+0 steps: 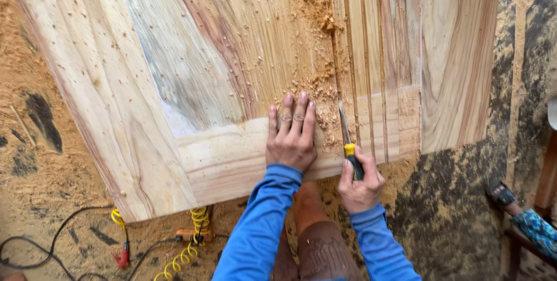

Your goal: The person uses a chisel to carve parallel grooves into a large wooden board. They repeatedly scrape and clear wood shavings from the grooves, working along the length of the board in a woodworking shop.

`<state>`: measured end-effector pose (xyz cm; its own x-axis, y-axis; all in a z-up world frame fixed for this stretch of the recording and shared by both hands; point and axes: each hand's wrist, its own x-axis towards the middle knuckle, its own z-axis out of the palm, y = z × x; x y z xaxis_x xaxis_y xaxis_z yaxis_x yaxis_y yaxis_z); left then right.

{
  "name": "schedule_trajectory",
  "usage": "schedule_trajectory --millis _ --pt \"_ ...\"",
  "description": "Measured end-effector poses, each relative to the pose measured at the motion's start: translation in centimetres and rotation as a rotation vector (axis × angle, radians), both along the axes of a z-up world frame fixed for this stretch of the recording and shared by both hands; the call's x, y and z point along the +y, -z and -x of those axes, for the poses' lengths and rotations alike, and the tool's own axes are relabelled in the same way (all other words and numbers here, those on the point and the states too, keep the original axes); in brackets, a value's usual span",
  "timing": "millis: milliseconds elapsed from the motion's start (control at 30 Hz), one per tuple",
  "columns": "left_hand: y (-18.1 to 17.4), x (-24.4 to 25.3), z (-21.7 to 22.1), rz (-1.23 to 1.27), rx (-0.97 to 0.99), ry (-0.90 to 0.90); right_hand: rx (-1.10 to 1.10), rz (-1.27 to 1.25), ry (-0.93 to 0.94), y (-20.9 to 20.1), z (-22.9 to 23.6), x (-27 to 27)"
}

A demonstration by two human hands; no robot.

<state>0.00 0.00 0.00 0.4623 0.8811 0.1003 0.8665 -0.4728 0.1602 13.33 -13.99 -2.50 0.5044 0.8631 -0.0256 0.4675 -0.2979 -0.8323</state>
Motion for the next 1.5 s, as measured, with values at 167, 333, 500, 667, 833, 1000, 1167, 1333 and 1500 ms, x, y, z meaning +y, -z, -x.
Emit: schedule_trajectory --millis 167,333,500,667,833,1000,1167,1333,1500 --pt "-1.1 0.4 -0.3 -0.017 0.009 0.009 -0.007 -0.048 -0.025 -4.5 -0.8 3.5" --pt "-1.5 0.8 -0.6 -0.003 -0.011 0.031 0.051 -0.143 0.009 -4.6 -2.3 13.5" --pt "-1.7 0.5 -0.2 0.042 0.013 0.031 0.1 -0.07 -0.012 -4.0 -3.8 15.1" --pt "-2.6 1.0 -0.4 0.108 -0.038 0.013 0.145 0.1 -0.049 -6.8 -2.2 5.8" --pt "-2.3 4.9 -1.3 0.132 -0.071 0.001 0.149 -0.093 -0.081 -5.3 -4.2 16.1" --pt "0.4 16.3 -3.9 0.021 0.024 -0.031 0.122 0.009 -0.062 -2.9 -7.0 28.6" --pt "0.1 24.2 -5.0 0.023 -0.023 -0.081 0.192 -0.007 -0.07 -5.9 -5.3 21.0" --pt "-0.5 25.7 -5.3 -0.019 0.027 -0.08 0.063 -0.038 -0.002 -5.8 -4.1 23.9" --pt "-0.8 25.1 -5.1 0.031 0.015 -0.082 0.087 -0.108 -0.024 -2.8 -6.7 35.2"
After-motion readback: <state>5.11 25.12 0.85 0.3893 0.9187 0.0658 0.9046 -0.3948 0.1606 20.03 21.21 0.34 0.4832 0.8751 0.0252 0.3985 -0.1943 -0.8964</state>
